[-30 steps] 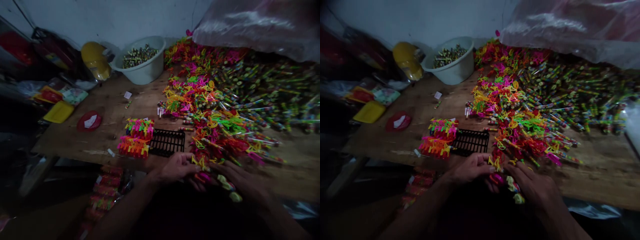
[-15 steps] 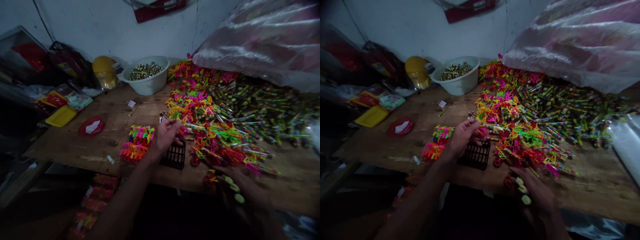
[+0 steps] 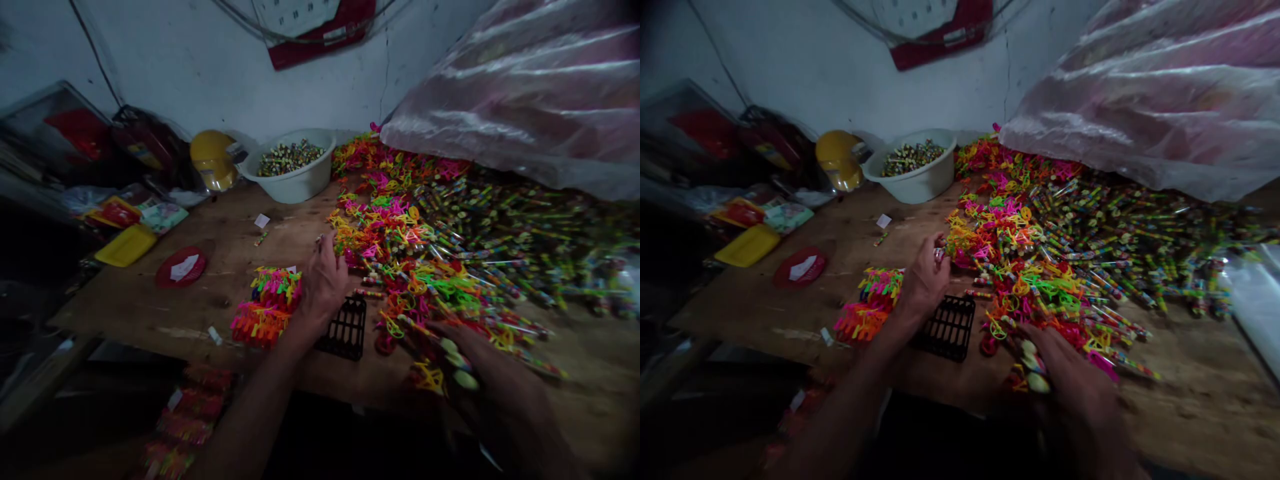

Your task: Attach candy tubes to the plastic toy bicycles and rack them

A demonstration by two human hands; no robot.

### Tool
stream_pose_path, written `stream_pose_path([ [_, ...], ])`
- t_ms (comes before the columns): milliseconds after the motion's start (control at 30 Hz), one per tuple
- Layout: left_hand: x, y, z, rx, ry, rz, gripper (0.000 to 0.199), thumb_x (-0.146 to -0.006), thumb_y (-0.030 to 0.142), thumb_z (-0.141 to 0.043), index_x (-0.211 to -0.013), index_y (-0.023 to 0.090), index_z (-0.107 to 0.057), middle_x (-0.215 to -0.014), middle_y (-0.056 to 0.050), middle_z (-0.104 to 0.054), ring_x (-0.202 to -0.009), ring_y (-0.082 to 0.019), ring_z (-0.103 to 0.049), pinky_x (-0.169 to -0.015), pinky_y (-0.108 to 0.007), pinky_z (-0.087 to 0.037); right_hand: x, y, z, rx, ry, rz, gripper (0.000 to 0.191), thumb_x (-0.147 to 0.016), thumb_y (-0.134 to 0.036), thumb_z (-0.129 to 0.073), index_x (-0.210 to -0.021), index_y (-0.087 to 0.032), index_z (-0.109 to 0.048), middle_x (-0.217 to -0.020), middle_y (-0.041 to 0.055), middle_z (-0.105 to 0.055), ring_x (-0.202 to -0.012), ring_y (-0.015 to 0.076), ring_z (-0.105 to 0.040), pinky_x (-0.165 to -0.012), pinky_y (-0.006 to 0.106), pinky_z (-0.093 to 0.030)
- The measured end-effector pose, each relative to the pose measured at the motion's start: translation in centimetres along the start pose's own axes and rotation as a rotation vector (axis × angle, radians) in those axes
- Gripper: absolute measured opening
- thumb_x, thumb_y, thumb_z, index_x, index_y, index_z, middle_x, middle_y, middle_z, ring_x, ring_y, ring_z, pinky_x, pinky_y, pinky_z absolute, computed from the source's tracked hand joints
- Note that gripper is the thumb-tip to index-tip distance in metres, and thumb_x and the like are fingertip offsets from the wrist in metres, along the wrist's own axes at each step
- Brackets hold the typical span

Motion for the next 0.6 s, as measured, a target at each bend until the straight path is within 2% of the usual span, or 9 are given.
stream_pose_path([
  [33, -0.1, -0.1, 0.6, -0.083, -0.004, -0.034, 0.044, -0.083, 0.017, -0.046, -0.126, 0.014, -0.044, -0.118, -0.010, -0.058, -0.104, -0.022, -0.055, -0.092, -0.036, -0.044, -1.6, -1.3, -0.1, 0.053, -0.064, 0.064, 0.037, -0.080, -0.030, -0.046, -0.113, -0.021, -0.057, -0.112, 0.0092, -0.064, -0.097, 0.0236, -0.062, -0.070, 0.030, -0.049],
  [67, 0.2, -0.3, 1.2, -0.178, -0.016, -0.062, 0.042, -0.084, 0.019, -0.046, -0.126, 0.014, -0.046, -0.118, -0.010, -0.059, -0.109, -0.024, -0.052, -0.096, -0.040, -0.041, -3.4, -2.4, -0.3, 0.117, -0.076, 0.074, 0.028, -0.080, -0.027, -0.046, -0.103, -0.020, -0.060, -0.102, 0.0083, -0.067, -0.086, 0.0218, -0.065, -0.063, 0.028, -0.046],
  [100, 0.7, -0.7, 1.7, -0.280, -0.038, -0.084, 0.041, -0.084, 0.022, -0.048, -0.125, 0.015, -0.047, -0.118, -0.010, -0.059, -0.114, -0.027, -0.049, -0.099, -0.045, -0.037, -5.2, -3.3, -0.9, 0.204, -0.166, 0.028, 0.020, -0.081, -0.025, -0.046, -0.094, -0.021, -0.061, -0.092, 0.0064, -0.068, -0.078, 0.0206, -0.064, -0.058, 0.027, -0.043],
  [133, 1.4, -1.2, 2.1, -0.382, -0.067, -0.104, 0.041, -0.083, 0.025, -0.050, -0.123, 0.016, -0.049, -0.121, -0.010, -0.057, -0.118, -0.031, -0.045, -0.101, -0.050, -0.032, -7.2, -4.1, -1.6, 0.292, -0.199, -0.010, 0.018, -0.083, -0.023, -0.043, -0.088, -0.020, -0.060, -0.083, 0.0056, -0.067, -0.072, 0.0197, -0.063, -0.055, 0.025, -0.039],
  [233, 3.7, -2.8, 2.6, -0.611, -0.170, -0.179, 0.040, -0.079, 0.028, -0.055, -0.118, 0.017, -0.054, -0.133, -0.011, -0.048, -0.129, -0.038, -0.030, -0.105, -0.061, -0.017, -12.3, -5.5, -4.6, 0.451, -0.301, -0.082, 0.022, -0.085, -0.018, -0.040, -0.092, -0.017, -0.061, -0.084, 0.0092, -0.067, -0.071, 0.0191, -0.063, -0.054, 0.024, -0.035],
  [300, 4.3, -4.0, 2.8, -0.692, -0.231, -0.224, 0.037, -0.078, 0.023, -0.053, -0.114, 0.016, -0.057, -0.137, -0.012, -0.043, -0.131, -0.039, -0.026, -0.104, -0.061, -0.019, -14.4, -5.7, -6.8, 0.481, -0.350, -0.109, 0.025, -0.085, -0.015, -0.039, -0.093, -0.013, -0.063, -0.084, 0.0129, -0.067, -0.074, 0.0209, -0.064, -0.057, 0.025, -0.037],
  [433, 3.7, -7.6, 4.3, -0.789, -0.286, -0.244, 0.031, -0.081, 0.014, -0.044, -0.107, 0.014, -0.060, -0.134, -0.014, -0.046, -0.128, -0.039, -0.033, -0.098, -0.057, -0.030, -15.9, -5.4, -9.3, 0.527, -0.411, -0.163, 0.029, -0.084, -0.012, -0.037, -0.088, -0.009, -0.066, -0.085, 0.0171, -0.067, -0.079, 0.0232, -0.065, -0.061, 0.027, -0.042],
  [500, 3.3, -10.0, 5.6, -0.809, -0.290, -0.248, 0.030, -0.082, 0.013, -0.043, -0.105, 0.014, -0.061, -0.133, -0.014, -0.046, -0.127, -0.039, -0.034, -0.098, -0.056, -0.030, -15.8, -5.3, -9.3, 0.557, -0.433, -0.191, 0.028, -0.083, -0.012, -0.039, -0.086, -0.010, -0.067, -0.085, 0.0177, -0.067, -0.079, 0.0245, -0.065, -0.061, 0.028, -0.043],
  [600, 3.4, -13.4, 7.8, -0.805, -0.293, -0.238, 0.030, -0.081, 0.015, -0.045, -0.106, 0.014, -0.061, -0.131, -0.014, -0.048, -0.126, -0.037, -0.035, -0.099, -0.054, -0.030, -15.3, -5.6, -7.7, 0.601, -0.441, -0.225, 0.025, -0.080, -0.017, -0.043, -0.082, -0.010, -0.068, -0.079, 0.0188, -0.067, -0.076, 0.0293, -0.066, -0.057, 0.031, -0.043],
])
Point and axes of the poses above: each hand's wrist, its own x-axis away from the middle knuckle, its own z-axis out of the back of the hand, y = z × x, the point moved 3 cm from there along -x, towards the middle knuckle
